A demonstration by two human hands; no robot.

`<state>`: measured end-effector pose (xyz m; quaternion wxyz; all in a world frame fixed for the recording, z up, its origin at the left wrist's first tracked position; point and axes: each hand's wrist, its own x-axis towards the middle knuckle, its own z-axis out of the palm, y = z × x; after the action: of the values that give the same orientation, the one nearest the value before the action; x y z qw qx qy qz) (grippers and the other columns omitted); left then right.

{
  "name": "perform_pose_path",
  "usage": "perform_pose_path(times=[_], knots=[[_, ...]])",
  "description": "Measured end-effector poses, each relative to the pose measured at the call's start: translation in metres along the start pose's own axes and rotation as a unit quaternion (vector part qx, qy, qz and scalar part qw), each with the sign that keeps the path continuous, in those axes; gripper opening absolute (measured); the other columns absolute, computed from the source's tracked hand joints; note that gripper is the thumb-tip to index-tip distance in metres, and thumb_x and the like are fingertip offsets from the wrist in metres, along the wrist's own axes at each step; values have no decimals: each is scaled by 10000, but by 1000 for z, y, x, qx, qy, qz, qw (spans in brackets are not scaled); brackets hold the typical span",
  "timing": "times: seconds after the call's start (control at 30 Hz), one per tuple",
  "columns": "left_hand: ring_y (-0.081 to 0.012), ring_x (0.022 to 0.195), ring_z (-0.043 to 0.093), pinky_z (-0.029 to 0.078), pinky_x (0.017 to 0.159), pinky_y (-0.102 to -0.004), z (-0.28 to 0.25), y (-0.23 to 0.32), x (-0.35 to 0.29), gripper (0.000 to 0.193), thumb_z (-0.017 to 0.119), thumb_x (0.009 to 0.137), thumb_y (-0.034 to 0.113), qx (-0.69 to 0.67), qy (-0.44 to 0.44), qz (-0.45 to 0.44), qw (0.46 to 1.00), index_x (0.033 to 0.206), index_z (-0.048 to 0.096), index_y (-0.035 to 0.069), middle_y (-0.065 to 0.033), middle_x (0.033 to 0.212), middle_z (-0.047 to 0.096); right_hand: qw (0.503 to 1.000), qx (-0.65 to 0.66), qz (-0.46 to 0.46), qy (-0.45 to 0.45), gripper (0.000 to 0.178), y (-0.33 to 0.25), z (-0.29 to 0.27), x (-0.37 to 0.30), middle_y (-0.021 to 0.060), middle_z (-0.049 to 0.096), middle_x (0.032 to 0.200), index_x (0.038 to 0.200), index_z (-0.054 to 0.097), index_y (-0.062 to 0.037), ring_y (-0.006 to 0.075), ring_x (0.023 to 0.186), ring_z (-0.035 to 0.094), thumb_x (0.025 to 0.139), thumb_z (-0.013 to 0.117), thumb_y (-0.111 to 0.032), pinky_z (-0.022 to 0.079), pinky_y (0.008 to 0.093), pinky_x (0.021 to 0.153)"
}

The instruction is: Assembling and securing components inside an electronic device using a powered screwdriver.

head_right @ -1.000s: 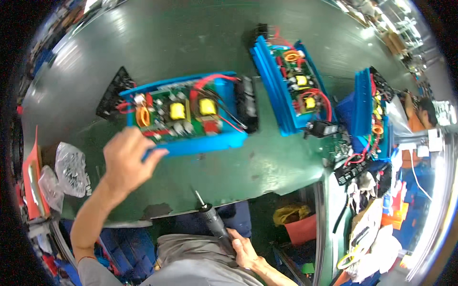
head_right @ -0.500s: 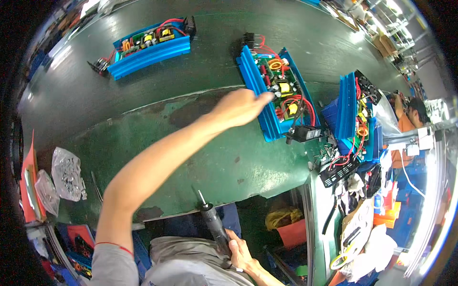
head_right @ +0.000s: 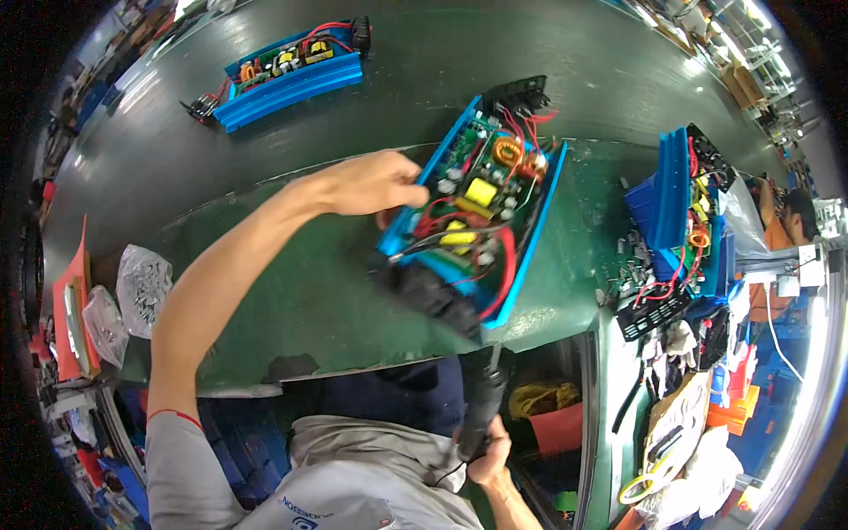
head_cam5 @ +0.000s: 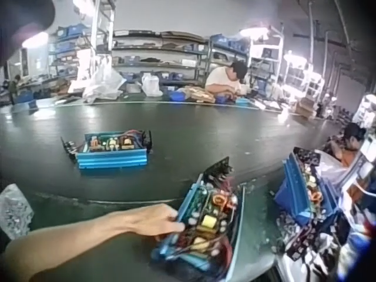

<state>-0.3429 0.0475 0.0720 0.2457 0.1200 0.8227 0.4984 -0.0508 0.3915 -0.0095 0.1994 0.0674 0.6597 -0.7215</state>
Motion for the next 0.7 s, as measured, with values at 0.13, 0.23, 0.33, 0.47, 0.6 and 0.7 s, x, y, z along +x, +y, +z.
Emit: perform_pose_path(times=[0.13,0.23,0.33,0.47,0.6,0.7], knots=[[-134,607,620,532,585,-322,-27,-29,-58,322,675,855,268,56,-69,-26,996,717,607,-15,-49,657,606,998,23,-30,49,916,-25,-4,36,60,605,861,1361,496,3,167,648,586,934,343,-792,468,279,574],[-70,600,525,418,531,-293,-54,-29,-95,199,698,780,148,158,-97,-48,981,761,575,-8,-19,637,582,987,-127,-59,76,687,-64,-5,59,26,602,802,1412,469,-39,87,632,527,966,525,-558,406,235,559],[-96,584,528,409,523,-313,-67,-33,-117,236,739,744,137,153,-78,-58,983,734,552,-8,-33,610,576,965,-220,-58,130,625,-102,9,79,24,598,910,1508,403,-63,88,778,538,963,641,-254,403,216,654],[-103,626,579,459,584,-300,-79,-48,-135,198,744,785,137,160,-32,-45,986,788,611,-10,-49,658,623,924,-343,-54,159,598,-128,18,116,116,589,1246,1493,429,-30,196,1086,566,986,637,-269,441,316,964],[-119,757,655,502,685,-288,-69,-33,-171,229,738,888,208,161,101,-46,981,938,691,-11,-77,814,715,721,-608,-261,204,499,-132,18,150,213,568,1325,1388,550,-25,344,1212,557,961,694,-239,437,425,1029],[-124,832,655,510,785,-283,-48,-29,-208,227,707,946,217,166,204,-54,963,1050,707,15,-62,926,722,710,-589,-364,129,437,-143,54,146,151,609,1238,1269,641,-57,317,1191,574,858,778,-110,455,427,1023]])
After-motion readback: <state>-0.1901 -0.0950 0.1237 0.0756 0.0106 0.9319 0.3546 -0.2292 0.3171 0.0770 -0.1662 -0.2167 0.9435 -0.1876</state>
